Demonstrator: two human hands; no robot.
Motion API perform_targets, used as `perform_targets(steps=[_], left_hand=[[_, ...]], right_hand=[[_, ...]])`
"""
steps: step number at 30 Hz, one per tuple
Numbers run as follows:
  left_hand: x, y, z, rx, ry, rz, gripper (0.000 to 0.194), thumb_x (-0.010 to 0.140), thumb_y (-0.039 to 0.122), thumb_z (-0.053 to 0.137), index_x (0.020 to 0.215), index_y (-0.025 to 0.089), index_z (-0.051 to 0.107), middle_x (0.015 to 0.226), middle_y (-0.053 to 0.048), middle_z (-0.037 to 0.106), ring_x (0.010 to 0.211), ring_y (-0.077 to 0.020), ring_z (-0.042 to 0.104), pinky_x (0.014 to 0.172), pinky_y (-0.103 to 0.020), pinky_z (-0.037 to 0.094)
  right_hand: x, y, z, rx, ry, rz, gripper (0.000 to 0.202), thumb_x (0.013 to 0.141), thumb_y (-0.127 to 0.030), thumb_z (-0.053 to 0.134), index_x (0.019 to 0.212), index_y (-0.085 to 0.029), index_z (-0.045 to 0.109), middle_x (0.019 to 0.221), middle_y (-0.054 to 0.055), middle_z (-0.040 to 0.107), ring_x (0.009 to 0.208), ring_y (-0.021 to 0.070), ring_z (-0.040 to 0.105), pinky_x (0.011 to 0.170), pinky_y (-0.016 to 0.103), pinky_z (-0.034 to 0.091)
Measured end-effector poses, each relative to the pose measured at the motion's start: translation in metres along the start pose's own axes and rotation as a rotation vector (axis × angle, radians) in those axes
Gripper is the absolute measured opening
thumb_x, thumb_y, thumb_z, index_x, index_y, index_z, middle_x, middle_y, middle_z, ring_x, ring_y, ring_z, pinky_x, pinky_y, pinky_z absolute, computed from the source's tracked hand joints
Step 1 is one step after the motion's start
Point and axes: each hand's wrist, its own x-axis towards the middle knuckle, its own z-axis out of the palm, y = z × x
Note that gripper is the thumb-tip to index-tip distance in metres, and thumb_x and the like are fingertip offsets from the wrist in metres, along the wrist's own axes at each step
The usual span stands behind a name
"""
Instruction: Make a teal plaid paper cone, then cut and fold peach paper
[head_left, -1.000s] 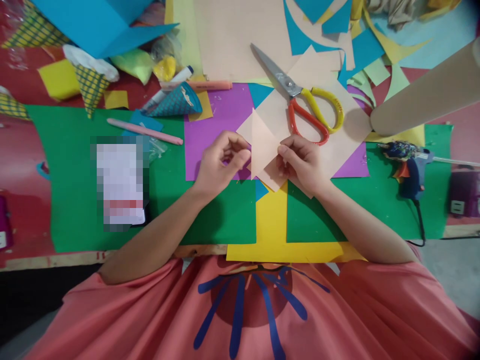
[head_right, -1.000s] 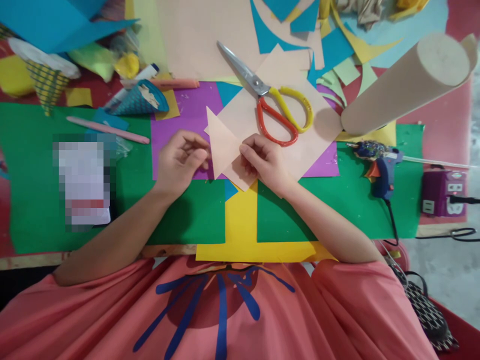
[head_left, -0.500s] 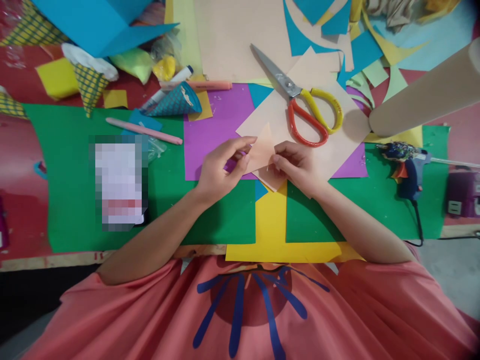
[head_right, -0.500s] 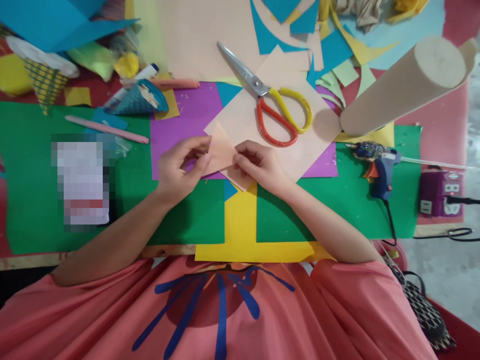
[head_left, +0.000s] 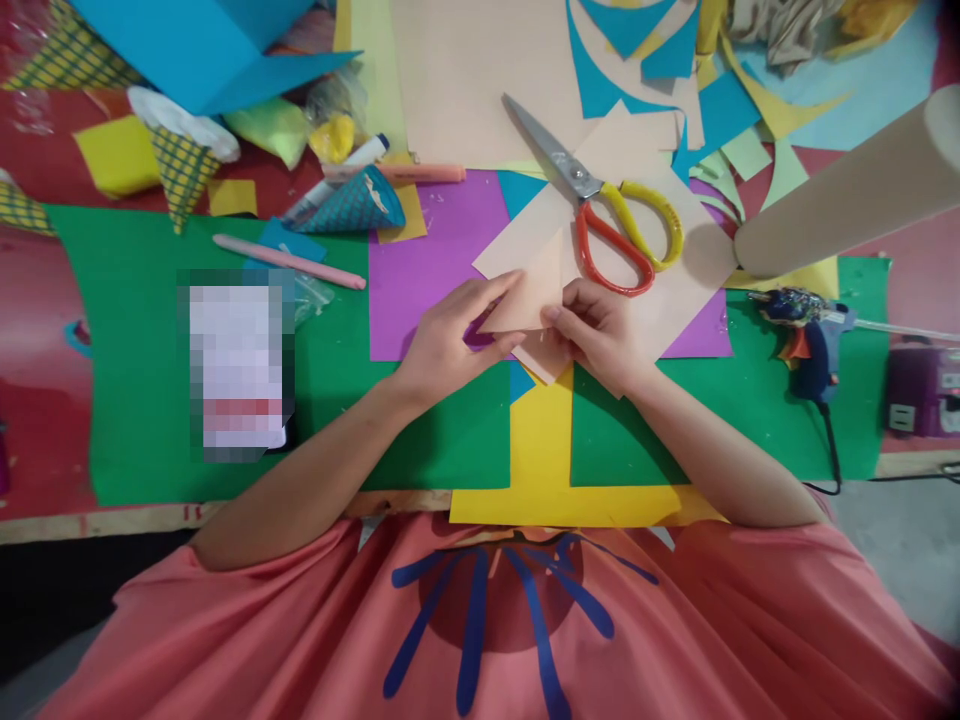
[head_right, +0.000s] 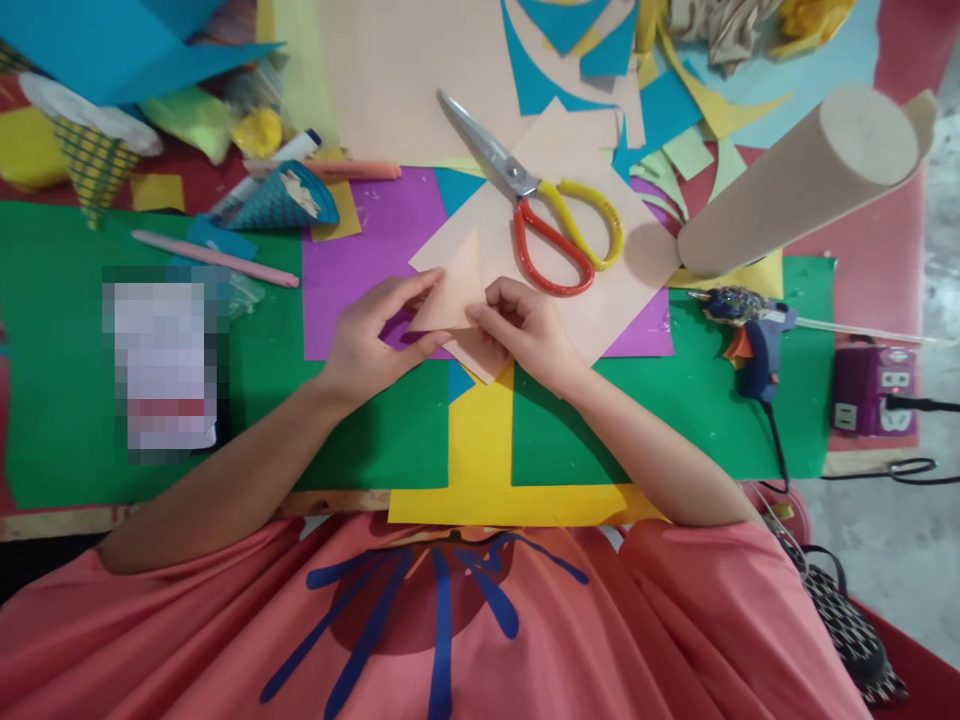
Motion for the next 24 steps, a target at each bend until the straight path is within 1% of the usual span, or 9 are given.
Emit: perform_targets(steps=[4,6,8,12,13,15,18,21,24], left_hand=[[0.000,0.000,0.001,-0.024,-0.002,0.003,0.047,0.093,0.046,0.055,0.130,0.018,0.057,0.116,-0.010,0.068,0.096,-0.0169,0.066,0.082,-0.026,0.054],[0.000,0.001,0.000,-0.025,-0.010,-0.005,0.043,0.093,0.044,0.054,0.128,0.017,0.059,0.113,-0.009,0.070,0.091,-0.0157,0.067,0.080,-0.025,0.053],[0.001,0.003,-0.001,-0.029,-0.020,-0.025,0.042,0.094,0.043,0.052,0.126,0.017,0.061,0.114,-0.009,0.070,0.093,-0.0161,0.067,0.082,-0.025,0.053],[0.001,0.007,-0.003,-0.072,-0.011,-0.108,0.045,0.097,0.049,0.044,0.122,0.016,0.062,0.116,-0.008,0.070,0.100,-0.0175,0.067,0.085,-0.024,0.053],[0.001,0.007,-0.002,-0.091,-0.004,-0.132,0.045,0.097,0.049,0.042,0.122,0.016,0.061,0.114,-0.008,0.071,0.099,-0.0170,0.068,0.083,-0.024,0.053],[0.001,0.006,-0.001,-0.132,0.017,-0.170,0.046,0.098,0.049,0.041,0.123,0.016,0.059,0.105,-0.006,0.073,0.090,-0.0154,0.069,0.076,-0.022,0.053],[0.001,0.001,0.002,-0.190,0.070,-0.181,0.047,0.096,0.052,0.043,0.124,0.015,0.056,0.094,-0.005,0.073,0.081,-0.0150,0.069,0.067,-0.021,0.052],[0.001,-0.004,0.004,-0.224,0.090,-0.168,0.047,0.094,0.052,0.048,0.122,0.016,0.055,0.092,-0.005,0.073,0.078,-0.0157,0.069,0.065,-0.023,0.052],[0.001,-0.005,0.005,-0.243,0.105,-0.158,0.041,0.093,0.049,0.052,0.115,0.016,0.058,0.095,-0.005,0.073,0.081,-0.0162,0.070,0.067,-0.023,0.053]], right_hand=[[0.000,0.003,-0.001,-0.038,0.010,-0.043,0.038,0.084,-0.051,0.066,0.069,-0.020,0.048,0.058,-0.005,0.055,0.047,0.0053,0.044,0.041,0.021,0.030],[0.000,0.004,-0.001,-0.027,0.006,-0.047,0.037,0.085,-0.048,0.066,0.069,-0.020,0.048,0.056,-0.005,0.055,0.045,0.0051,0.043,0.041,0.021,0.029],[0.000,0.004,-0.002,-0.026,-0.001,-0.046,0.037,0.085,-0.047,0.066,0.068,-0.020,0.047,0.054,-0.005,0.054,0.043,0.0050,0.041,0.040,0.021,0.027],[-0.001,0.002,-0.002,-0.071,-0.029,-0.044,0.041,0.080,-0.050,0.070,0.065,-0.020,0.047,0.051,-0.006,0.052,0.042,0.0049,0.039,0.040,0.022,0.025],[-0.002,0.002,-0.003,-0.091,-0.033,-0.039,0.042,0.079,-0.051,0.071,0.064,-0.020,0.047,0.051,-0.006,0.051,0.042,0.0050,0.038,0.040,0.022,0.025],[-0.002,0.003,-0.003,-0.139,-0.039,-0.034,0.045,0.079,-0.054,0.069,0.063,-0.020,0.045,0.051,-0.006,0.049,0.044,0.0052,0.037,0.042,0.022,0.024],[-0.002,0.005,-0.005,-0.241,-0.066,-0.040,0.049,0.080,-0.058,0.066,0.061,-0.019,0.043,0.052,-0.006,0.044,0.048,0.0056,0.034,0.045,0.023,0.022],[-0.002,0.006,-0.006,-0.329,-0.081,-0.061,0.049,0.079,-0.057,0.067,0.060,-0.019,0.044,0.055,-0.006,0.038,0.051,0.0059,0.032,0.048,0.024,0.022],[-0.002,0.005,-0.006,-0.319,-0.099,-0.060,0.044,0.080,-0.055,0.068,0.064,-0.018,0.050,0.059,-0.004,0.042,0.054,0.0076,0.036,0.049,0.024,0.027]])
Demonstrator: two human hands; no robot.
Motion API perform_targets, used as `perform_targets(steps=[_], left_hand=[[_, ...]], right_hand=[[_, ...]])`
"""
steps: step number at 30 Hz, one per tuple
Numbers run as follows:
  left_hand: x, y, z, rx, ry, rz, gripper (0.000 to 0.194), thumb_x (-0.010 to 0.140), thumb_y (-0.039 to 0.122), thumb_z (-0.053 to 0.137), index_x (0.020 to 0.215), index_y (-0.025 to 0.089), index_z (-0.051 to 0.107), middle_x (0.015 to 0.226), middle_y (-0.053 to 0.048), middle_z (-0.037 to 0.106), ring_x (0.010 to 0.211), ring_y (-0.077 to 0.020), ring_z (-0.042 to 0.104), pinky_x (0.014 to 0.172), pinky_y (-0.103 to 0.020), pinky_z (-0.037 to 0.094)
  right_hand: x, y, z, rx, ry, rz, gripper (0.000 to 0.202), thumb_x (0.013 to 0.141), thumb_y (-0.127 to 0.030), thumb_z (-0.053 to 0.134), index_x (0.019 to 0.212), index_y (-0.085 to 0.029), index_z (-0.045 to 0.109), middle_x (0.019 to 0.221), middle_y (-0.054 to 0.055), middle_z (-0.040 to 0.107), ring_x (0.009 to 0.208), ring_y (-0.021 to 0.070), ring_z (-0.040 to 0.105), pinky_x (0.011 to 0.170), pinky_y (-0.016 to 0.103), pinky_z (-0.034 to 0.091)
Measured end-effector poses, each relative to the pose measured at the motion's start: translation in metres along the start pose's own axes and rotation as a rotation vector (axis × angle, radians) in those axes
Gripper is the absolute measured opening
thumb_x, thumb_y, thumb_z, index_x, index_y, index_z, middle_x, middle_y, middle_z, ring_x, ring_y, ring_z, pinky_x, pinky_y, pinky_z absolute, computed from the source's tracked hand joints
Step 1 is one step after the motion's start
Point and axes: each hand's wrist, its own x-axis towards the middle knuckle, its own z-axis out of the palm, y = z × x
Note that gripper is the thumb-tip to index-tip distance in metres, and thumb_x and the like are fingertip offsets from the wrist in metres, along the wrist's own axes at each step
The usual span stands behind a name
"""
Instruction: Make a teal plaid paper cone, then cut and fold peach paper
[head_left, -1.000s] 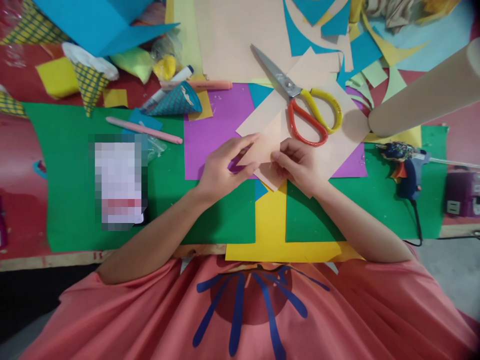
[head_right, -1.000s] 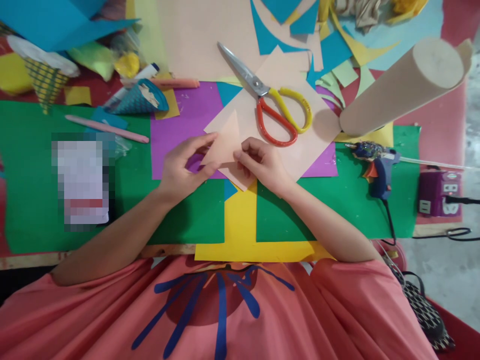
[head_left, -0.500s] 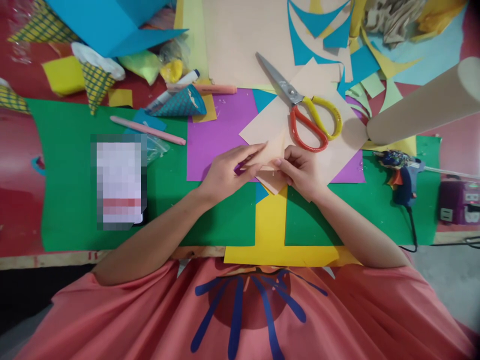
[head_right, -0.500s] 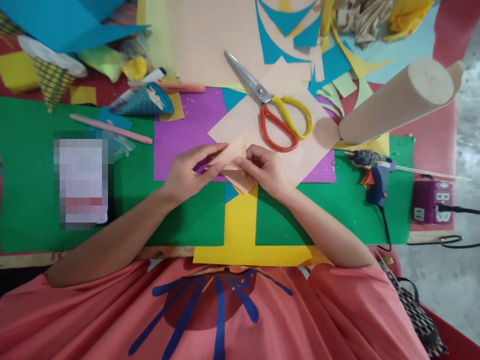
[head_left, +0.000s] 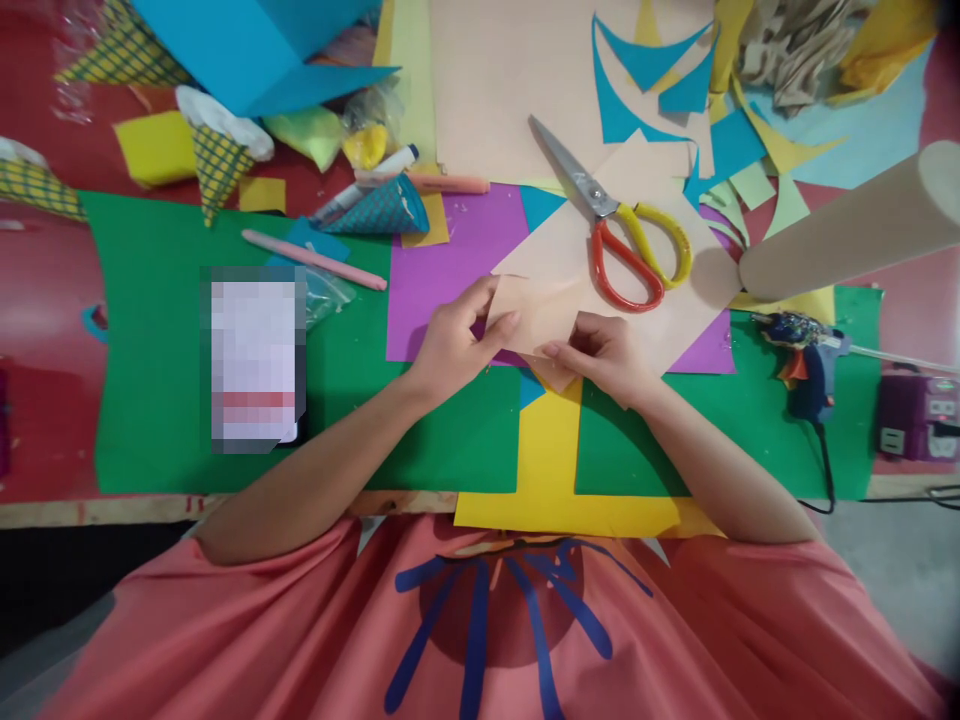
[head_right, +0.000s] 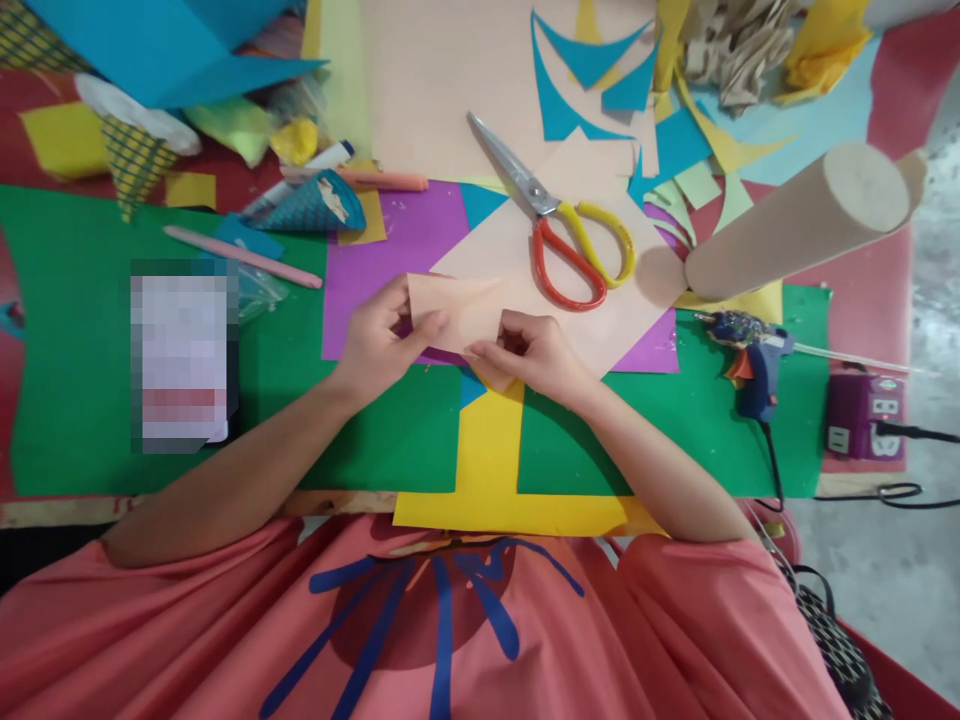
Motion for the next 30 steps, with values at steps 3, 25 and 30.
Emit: perform_targets(steps=[3,25,30], left_hand=[[0.000,0.002,0.001,0.012,0.012,0.034,0.036,0.091,0.046,0.055,0.111,0.016,0.060,0.098,-0.005,0.073,0.085,-0.0160,0.070,0.070,-0.022,0.054],[0.002,0.002,-0.004,-0.487,-0.104,-0.229,0.038,0.081,0.044,0.067,0.108,0.016,0.064,0.111,-0.007,0.073,0.119,-0.0294,0.063,0.081,-0.035,0.062],[0.002,0.002,-0.005,-0.520,-0.080,-0.276,0.044,0.078,0.047,0.069,0.110,0.017,0.062,0.098,-0.007,0.075,0.106,-0.0308,0.069,0.063,-0.031,0.061]], right_hand=[[0.001,-0.002,0.001,0.078,0.008,0.009,0.040,0.079,-0.058,0.067,0.075,-0.019,0.056,0.066,-0.001,0.051,0.060,0.0108,0.046,0.051,0.025,0.036],[0.008,-0.006,0.007,0.275,0.063,0.066,0.032,0.080,-0.045,0.072,0.074,-0.022,0.051,0.066,-0.004,0.053,0.059,0.0100,0.052,0.049,0.024,0.043],[0.004,-0.001,0.008,0.225,0.164,-0.046,0.036,0.081,-0.045,0.071,0.106,-0.028,0.051,0.072,-0.006,0.056,0.053,0.0086,0.053,0.048,0.024,0.046]])
